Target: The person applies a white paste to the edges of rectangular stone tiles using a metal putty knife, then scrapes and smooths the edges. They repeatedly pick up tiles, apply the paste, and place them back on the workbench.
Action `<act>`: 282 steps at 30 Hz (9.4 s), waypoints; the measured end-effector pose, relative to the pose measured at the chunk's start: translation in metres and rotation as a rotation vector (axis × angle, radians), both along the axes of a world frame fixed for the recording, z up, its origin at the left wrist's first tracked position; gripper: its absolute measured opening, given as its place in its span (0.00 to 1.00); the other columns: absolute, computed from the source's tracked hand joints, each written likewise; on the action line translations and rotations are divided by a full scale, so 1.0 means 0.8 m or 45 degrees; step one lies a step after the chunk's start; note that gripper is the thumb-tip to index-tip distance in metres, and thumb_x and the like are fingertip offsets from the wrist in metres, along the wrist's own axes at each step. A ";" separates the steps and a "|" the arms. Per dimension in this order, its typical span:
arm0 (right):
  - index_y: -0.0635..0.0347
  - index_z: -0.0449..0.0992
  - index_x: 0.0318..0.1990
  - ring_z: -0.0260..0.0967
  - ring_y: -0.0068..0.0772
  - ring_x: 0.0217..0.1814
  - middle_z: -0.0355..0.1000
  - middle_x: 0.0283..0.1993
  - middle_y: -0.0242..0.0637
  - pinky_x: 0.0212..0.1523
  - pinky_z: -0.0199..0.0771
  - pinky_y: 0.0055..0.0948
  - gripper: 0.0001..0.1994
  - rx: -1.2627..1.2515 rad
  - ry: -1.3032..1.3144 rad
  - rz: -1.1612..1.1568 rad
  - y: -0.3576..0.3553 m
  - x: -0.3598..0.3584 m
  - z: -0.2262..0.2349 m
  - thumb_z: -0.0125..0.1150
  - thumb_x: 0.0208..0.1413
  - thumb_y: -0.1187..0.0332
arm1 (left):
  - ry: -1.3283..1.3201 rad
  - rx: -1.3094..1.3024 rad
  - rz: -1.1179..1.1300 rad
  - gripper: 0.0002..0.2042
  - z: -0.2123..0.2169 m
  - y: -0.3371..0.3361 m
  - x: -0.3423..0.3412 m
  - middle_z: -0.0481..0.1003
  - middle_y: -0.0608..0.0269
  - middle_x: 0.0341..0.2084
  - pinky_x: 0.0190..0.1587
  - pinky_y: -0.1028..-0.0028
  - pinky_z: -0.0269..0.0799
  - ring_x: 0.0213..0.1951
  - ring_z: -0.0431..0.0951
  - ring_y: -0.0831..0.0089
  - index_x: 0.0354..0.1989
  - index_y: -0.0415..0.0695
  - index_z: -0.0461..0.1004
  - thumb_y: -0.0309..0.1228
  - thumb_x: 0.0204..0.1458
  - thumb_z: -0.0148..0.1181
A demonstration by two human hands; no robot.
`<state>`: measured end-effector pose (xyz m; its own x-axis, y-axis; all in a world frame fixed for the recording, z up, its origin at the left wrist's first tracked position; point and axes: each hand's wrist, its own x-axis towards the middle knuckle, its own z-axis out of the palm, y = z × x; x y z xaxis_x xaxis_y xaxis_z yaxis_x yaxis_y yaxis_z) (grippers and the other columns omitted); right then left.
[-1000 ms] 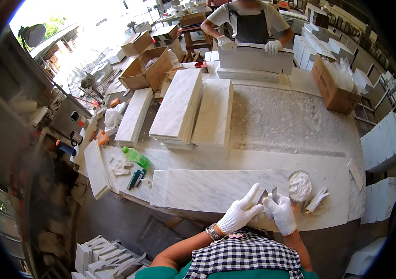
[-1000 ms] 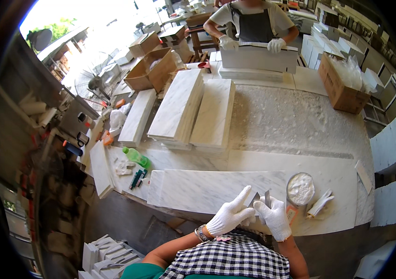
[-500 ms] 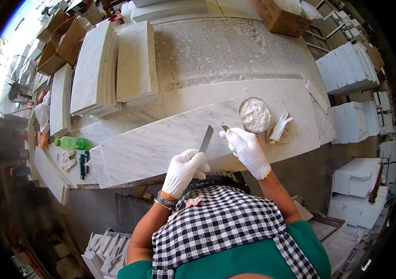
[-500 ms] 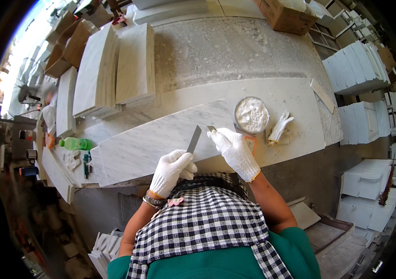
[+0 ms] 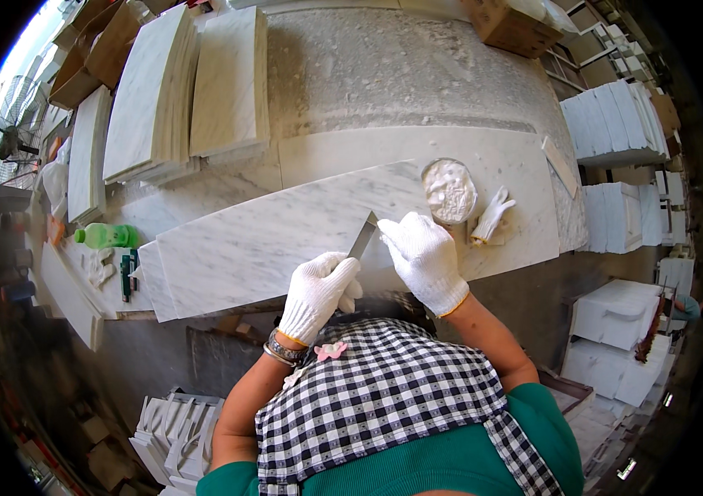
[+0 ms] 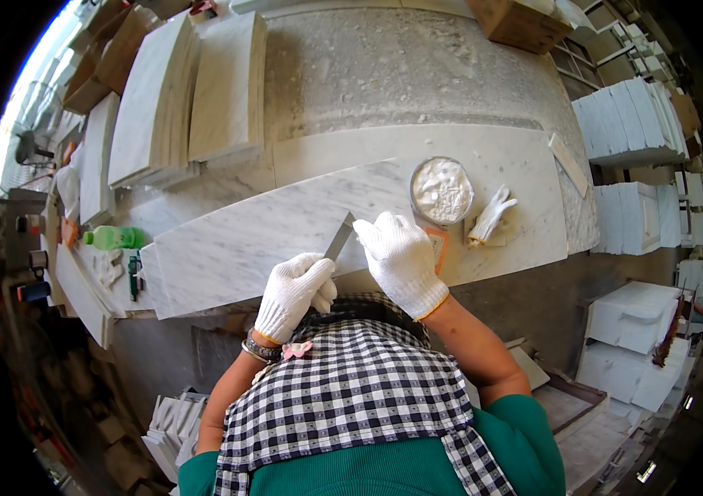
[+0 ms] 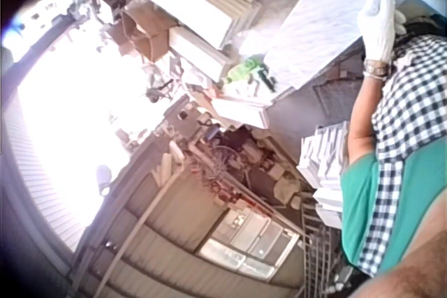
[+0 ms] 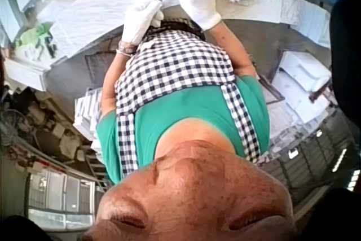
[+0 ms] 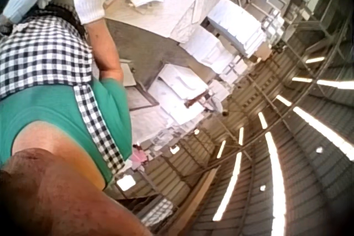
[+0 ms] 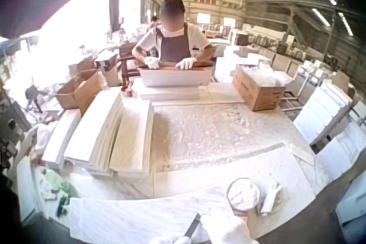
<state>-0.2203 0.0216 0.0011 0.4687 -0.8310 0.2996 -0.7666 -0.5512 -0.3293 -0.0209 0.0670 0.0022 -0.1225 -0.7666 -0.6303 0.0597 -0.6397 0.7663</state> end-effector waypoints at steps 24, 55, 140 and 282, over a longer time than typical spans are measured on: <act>0.56 0.77 0.38 0.71 0.36 0.34 0.67 0.31 0.34 0.30 0.72 0.36 0.10 0.007 0.036 0.303 0.007 0.009 0.001 0.62 0.46 0.72 | -0.099 -0.007 0.084 0.14 -0.005 0.005 -0.009 0.79 0.61 0.20 0.22 0.79 0.72 0.17 0.75 0.80 0.44 0.33 0.81 0.33 0.61 0.61; 0.65 0.83 0.50 0.76 0.17 0.38 0.82 0.44 0.33 0.38 0.77 0.21 0.12 1.205 -1.140 -0.220 -0.022 -0.003 0.024 0.68 0.60 0.73 | 0.187 -0.102 0.090 0.16 -0.003 0.012 0.002 0.74 0.64 0.18 0.26 0.75 0.77 0.17 0.73 0.76 0.46 0.32 0.79 0.36 0.66 0.56; 0.68 0.79 0.53 0.75 0.24 0.38 0.79 0.40 0.37 0.34 0.74 0.21 0.19 0.907 -0.986 -0.203 0.020 -0.075 0.019 0.59 0.69 0.58 | 0.658 -0.058 -0.061 0.15 0.016 0.015 -0.008 0.80 0.64 0.25 0.29 0.79 0.76 0.24 0.79 0.77 0.43 0.39 0.76 0.41 0.67 0.58; 0.62 0.80 0.52 0.63 0.12 0.24 0.74 0.30 0.28 0.23 0.62 0.17 0.10 0.865 -1.142 -1.068 -0.002 -0.177 -0.050 0.60 0.65 0.74 | -0.542 -0.908 0.772 0.05 -0.041 -0.009 0.088 0.77 0.63 0.43 0.51 0.74 0.73 0.44 0.74 0.76 0.44 0.37 0.76 0.21 0.61 0.59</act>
<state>-0.3618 0.0203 -0.0387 -0.3667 -0.8662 -0.3395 -0.1731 0.4221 -0.8899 0.0497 0.0600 -0.0309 0.5374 -0.8379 0.0954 -0.1446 0.0199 0.9893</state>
